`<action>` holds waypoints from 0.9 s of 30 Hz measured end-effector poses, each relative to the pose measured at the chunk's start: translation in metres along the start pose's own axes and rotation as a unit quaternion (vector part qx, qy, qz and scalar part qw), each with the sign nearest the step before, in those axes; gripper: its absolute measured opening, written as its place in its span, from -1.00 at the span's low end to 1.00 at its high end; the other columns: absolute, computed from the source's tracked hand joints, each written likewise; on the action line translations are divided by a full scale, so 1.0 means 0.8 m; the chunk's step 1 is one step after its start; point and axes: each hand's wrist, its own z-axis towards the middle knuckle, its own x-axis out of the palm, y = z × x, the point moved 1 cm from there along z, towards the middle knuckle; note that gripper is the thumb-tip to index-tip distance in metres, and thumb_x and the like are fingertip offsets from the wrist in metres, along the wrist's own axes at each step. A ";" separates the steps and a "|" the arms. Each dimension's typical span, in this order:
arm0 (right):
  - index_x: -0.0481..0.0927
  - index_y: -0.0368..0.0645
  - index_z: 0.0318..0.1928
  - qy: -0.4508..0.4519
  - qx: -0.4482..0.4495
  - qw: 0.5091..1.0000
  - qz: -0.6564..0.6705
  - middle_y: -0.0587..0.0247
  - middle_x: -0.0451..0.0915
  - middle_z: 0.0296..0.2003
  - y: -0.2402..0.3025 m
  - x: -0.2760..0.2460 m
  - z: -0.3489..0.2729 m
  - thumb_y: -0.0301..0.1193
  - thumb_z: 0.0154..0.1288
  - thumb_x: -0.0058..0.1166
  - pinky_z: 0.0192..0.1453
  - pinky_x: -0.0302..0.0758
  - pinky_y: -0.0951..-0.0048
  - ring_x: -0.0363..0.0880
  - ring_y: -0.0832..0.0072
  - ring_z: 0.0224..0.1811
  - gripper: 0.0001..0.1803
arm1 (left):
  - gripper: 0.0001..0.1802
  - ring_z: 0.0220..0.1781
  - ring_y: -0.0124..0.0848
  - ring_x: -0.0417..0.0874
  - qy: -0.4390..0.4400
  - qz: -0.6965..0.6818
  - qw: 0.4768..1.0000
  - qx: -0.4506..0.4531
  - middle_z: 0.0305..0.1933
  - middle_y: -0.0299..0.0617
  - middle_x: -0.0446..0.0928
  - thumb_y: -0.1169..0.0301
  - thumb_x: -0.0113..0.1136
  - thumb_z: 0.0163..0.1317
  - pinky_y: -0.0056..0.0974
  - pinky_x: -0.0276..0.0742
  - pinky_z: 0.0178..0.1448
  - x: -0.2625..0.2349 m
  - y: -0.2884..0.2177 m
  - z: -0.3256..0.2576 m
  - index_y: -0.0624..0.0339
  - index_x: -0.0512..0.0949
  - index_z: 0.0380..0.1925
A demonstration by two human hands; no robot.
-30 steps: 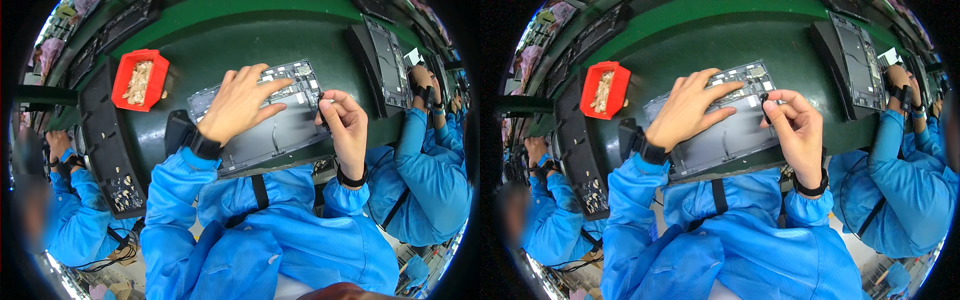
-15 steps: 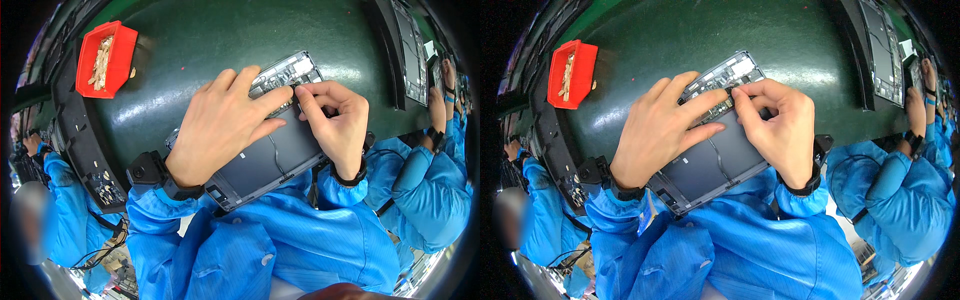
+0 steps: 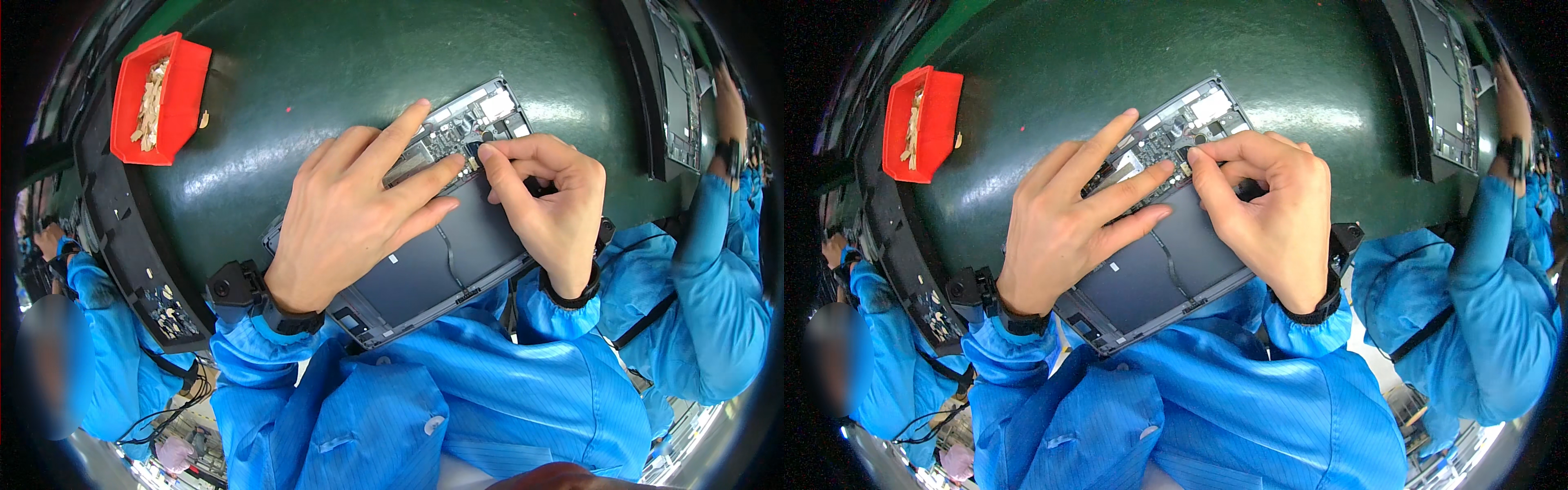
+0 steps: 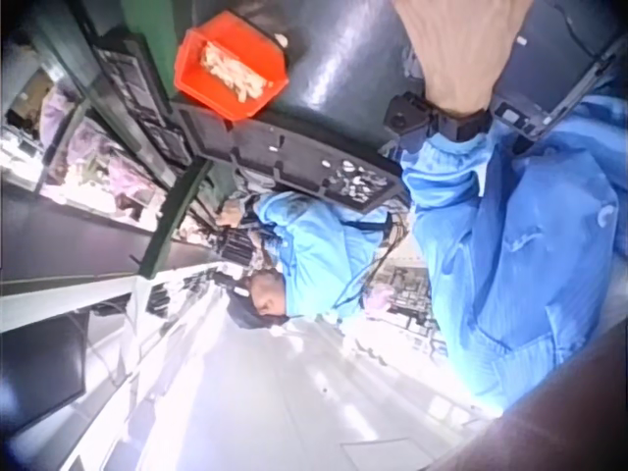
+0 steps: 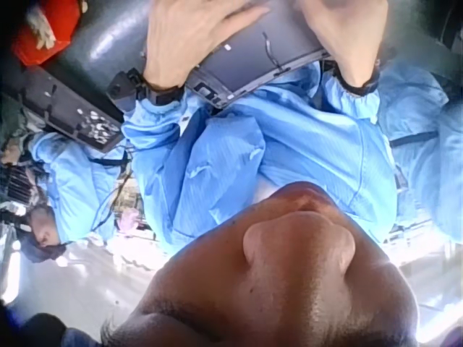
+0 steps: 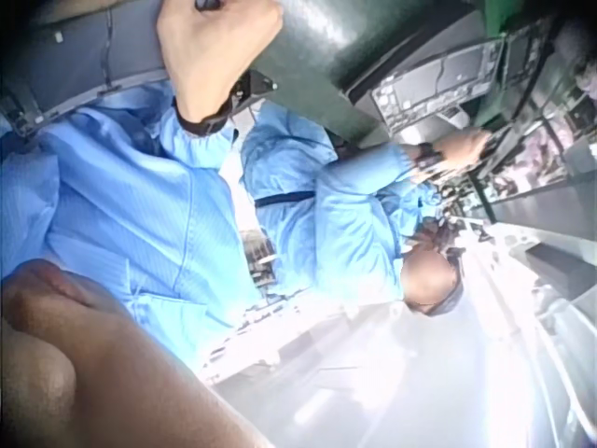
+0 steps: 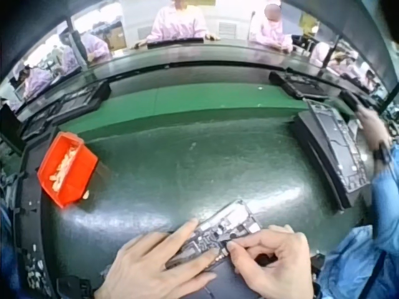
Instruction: Assembling internal components and connecting ribbon cables inside tablet housings on a factory assembly line.
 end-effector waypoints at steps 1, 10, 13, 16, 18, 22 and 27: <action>0.80 -0.26 -0.34 0.004 0.006 1.000 -0.001 0.19 0.73 -0.60 0.002 0.000 0.000 -0.51 0.25 0.38 -0.27 0.52 0.39 0.67 0.43 -0.53 -0.93 | -0.53 -0.11 -0.21 0.71 0.000 0.001 1.000 -0.003 0.40 -0.13 0.60 0.19 0.61 0.01 -0.17 0.69 -0.03 0.000 0.000 -0.001 -0.15 0.84 0.01; 0.80 -0.29 -0.32 0.015 0.021 1.000 0.005 0.16 0.74 -0.59 0.005 -0.004 0.001 -0.51 0.26 0.37 -0.30 0.54 0.44 0.69 0.50 -0.52 -0.92 | -0.54 -0.13 -0.22 0.70 -0.005 -0.011 1.000 -0.002 0.40 -0.13 0.60 0.20 0.61 0.03 -0.17 0.68 -0.03 0.000 0.000 -0.001 -0.14 0.84 0.01; 0.80 -0.30 -0.32 0.018 0.026 0.999 0.006 0.16 0.74 -0.59 0.007 -0.004 0.001 -0.51 0.26 0.37 -0.30 0.55 0.44 0.69 0.50 -0.52 -0.92 | -0.55 -0.13 -0.23 0.70 -0.006 -0.020 1.000 -0.003 0.40 -0.14 0.60 0.19 0.61 0.03 -0.18 0.68 -0.03 0.001 0.001 -0.002 -0.14 0.85 0.00; 0.80 -0.31 -0.32 0.018 0.026 0.999 0.002 0.15 0.74 -0.59 0.007 -0.003 0.002 -0.51 0.26 0.37 -0.29 0.55 0.43 0.69 0.50 -0.51 -0.91 | -0.56 -0.12 -0.24 0.69 -0.004 -0.021 1.000 -0.008 0.40 -0.15 0.60 0.18 0.60 0.04 -0.18 0.68 -0.03 0.001 0.001 -0.001 -0.14 0.85 0.00; 0.80 -0.31 -0.32 0.017 0.025 1.000 -0.001 0.15 0.74 -0.59 0.007 -0.003 0.001 -0.51 0.26 0.38 -0.28 0.56 0.43 0.69 0.50 -0.52 -0.91 | -0.56 -0.12 -0.24 0.69 -0.004 -0.022 1.000 -0.009 0.41 -0.15 0.60 0.18 0.60 0.05 -0.18 0.68 -0.03 0.000 0.000 -0.001 -0.14 0.85 -0.01; 0.80 -0.31 -0.32 0.024 0.023 0.999 -0.005 0.15 0.74 -0.59 0.010 -0.004 0.003 -0.51 0.26 0.37 -0.28 0.56 0.43 0.68 0.51 -0.52 -0.90 | -0.57 -0.12 -0.24 0.69 -0.006 -0.021 1.000 -0.009 0.41 -0.16 0.60 0.16 0.59 0.06 -0.18 0.67 -0.03 0.000 0.002 -0.002 -0.14 0.85 -0.01; 0.80 -0.32 -0.31 0.033 0.037 0.999 0.001 0.15 0.74 -0.58 0.008 -0.005 0.003 -0.50 0.27 0.36 -0.28 0.55 0.44 0.66 0.51 -0.52 -0.90 | -0.57 -0.13 -0.25 0.69 -0.006 -0.021 1.000 -0.007 0.40 -0.16 0.61 0.16 0.59 0.06 -0.19 0.67 -0.04 0.000 0.001 0.000 -0.15 0.85 -0.01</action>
